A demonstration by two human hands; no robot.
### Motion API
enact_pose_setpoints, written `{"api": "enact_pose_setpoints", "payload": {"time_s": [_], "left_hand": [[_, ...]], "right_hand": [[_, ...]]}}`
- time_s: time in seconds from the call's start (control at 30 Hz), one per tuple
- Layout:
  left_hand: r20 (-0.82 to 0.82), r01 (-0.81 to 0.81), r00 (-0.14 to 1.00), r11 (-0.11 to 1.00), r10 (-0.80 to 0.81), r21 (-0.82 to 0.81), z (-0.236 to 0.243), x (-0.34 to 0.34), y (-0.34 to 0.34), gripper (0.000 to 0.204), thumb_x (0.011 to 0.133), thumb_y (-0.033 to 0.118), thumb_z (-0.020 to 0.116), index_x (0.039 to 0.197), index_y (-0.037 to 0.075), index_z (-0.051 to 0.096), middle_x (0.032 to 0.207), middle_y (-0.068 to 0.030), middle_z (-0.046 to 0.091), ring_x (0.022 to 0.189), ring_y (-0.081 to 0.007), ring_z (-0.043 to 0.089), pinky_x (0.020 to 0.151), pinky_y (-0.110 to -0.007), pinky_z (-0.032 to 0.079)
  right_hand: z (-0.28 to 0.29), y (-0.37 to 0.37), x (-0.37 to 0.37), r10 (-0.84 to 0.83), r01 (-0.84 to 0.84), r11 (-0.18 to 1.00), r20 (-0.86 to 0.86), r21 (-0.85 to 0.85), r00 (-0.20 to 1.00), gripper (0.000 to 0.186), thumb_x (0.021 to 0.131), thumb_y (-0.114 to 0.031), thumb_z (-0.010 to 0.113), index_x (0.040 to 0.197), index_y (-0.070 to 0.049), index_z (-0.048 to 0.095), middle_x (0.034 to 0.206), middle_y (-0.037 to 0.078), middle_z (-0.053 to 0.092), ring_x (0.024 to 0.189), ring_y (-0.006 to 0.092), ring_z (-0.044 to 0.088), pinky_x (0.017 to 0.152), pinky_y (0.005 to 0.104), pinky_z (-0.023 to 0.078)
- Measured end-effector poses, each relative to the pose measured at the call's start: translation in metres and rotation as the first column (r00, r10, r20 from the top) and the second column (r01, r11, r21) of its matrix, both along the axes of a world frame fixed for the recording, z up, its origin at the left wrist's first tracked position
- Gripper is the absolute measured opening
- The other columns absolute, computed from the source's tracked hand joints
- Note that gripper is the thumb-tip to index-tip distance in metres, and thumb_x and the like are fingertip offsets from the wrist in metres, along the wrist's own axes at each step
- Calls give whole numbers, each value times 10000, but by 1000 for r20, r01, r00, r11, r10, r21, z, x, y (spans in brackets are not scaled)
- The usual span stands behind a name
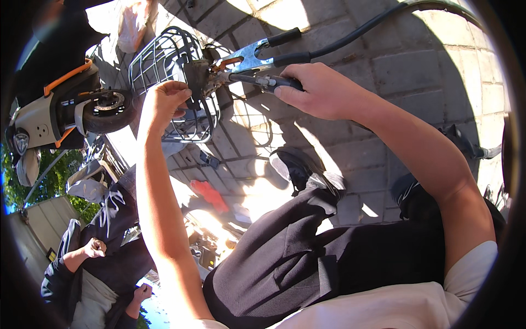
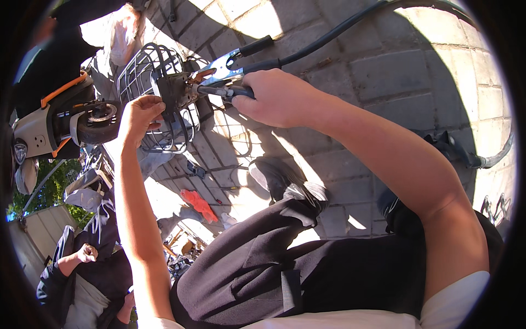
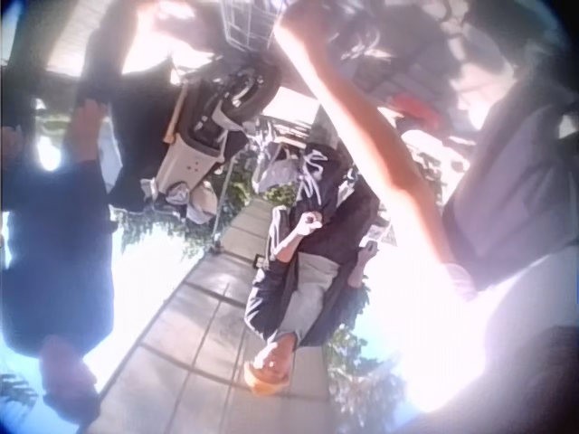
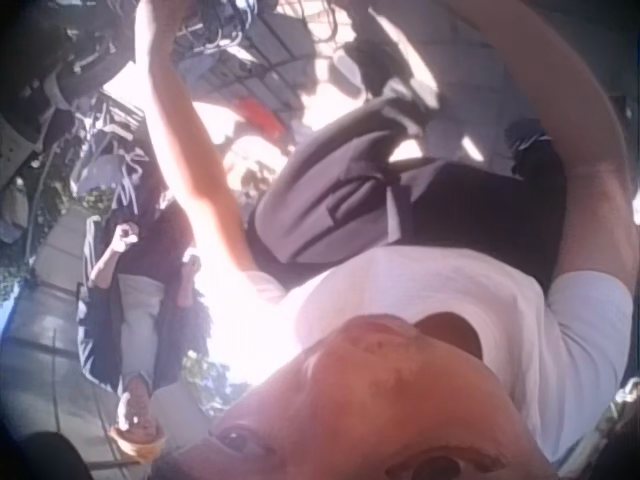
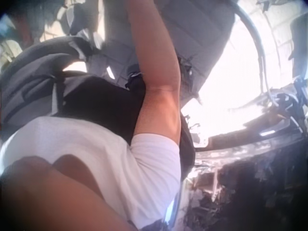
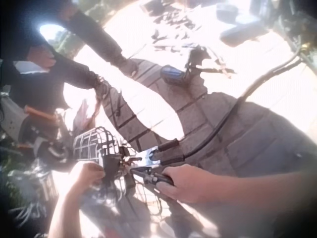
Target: The person removes a plastic bag from a bicycle basket, then uses a welding torch to heat and join metal parts on the basket. The person holds the basket with one hand and the torch with the other, producing smoke as the metal is heated.
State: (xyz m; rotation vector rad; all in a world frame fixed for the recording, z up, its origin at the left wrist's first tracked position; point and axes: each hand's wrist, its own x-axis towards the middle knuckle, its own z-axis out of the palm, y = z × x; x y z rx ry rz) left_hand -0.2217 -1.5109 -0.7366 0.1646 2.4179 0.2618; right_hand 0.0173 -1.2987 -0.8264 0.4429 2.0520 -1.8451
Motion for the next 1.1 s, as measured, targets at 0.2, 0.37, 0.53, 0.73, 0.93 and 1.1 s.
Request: {"api": "enact_pose_setpoints", "payload": {"time_s": [0.2, 0.37, 0.53, 0.73, 0.93, 1.1], "left_hand": [[8, 10, 1000, 1000, -10, 9, -1, -2, 0, 146, 859, 166, 735, 976, 81, 712, 828, 20, 684, 681, -73, 638, 598, -237, 532], [4, 23, 1000, 999, -23, 32, -2, -2, -4, 154, 859, 168, 737, 984, 82, 713, 817, 23, 683, 676, -73, 638, 594, -237, 530], [-14, 22, 1000, 1000, -22, 16, -2, -2, -3, 182, 857, 177, 741, 1002, 71, 710, 827, 17, 690, 684, -80, 648, 603, -241, 533], [6, -4, 1000, 999, 4, 33, -2, -3, -4, 214, 852, 189, 748, 1020, 63, 707, 839, 4, 698, 691, -79, 655, 609, -243, 539], [-10, 15, 1000, 1000, -15, 6, -2, -3, -4, 188, 861, 186, 743, 1009, 74, 712, 834, 12, 696, 692, -74, 648, 604, -241, 537], [6, 19, 1000, 1000, -19, 8, -1, -2, -2, 143, 874, 168, 729, 991, 86, 719, 823, 27, 689, 693, -67, 638, 605, -238, 535]], "right_hand": [[6, 2, -3, -21, 19, 997, -23, -80, 1000, 421, 919, -349, 604, 1074, 41, 645, 782, 138, 633, 705, 222, 587, 662, 364, 460], [6, -2, -2, -30, 24, 996, -73, -88, 997, 389, 913, -321, 611, 1075, 30, 649, 775, 128, 633, 694, 209, 584, 652, 359, 460], [2, -10, -3, -104, 93, 993, -159, -77, 982, 367, 874, -324, 566, 945, 21, 668, 687, 155, 633, 636, 284, 616, 625, 402, 482], [-5, -15, -3, -113, 102, 992, -174, -73, 978, 381, 870, -339, 576, 958, 19, 671, 687, 170, 642, 656, 312, 632, 646, 412, 492], [-12, -28, 4, -134, 129, 991, -224, -37, 965, 391, 871, -345, 583, 1015, 10, 660, 701, 178, 650, 673, 331, 643, 665, 422, 507], [-14, -33, 4, -183, 158, 980, -231, -122, 956, 390, 875, -344, 578, 1033, 4, 658, 713, 184, 655, 675, 344, 642, 666, 427, 509]]}}
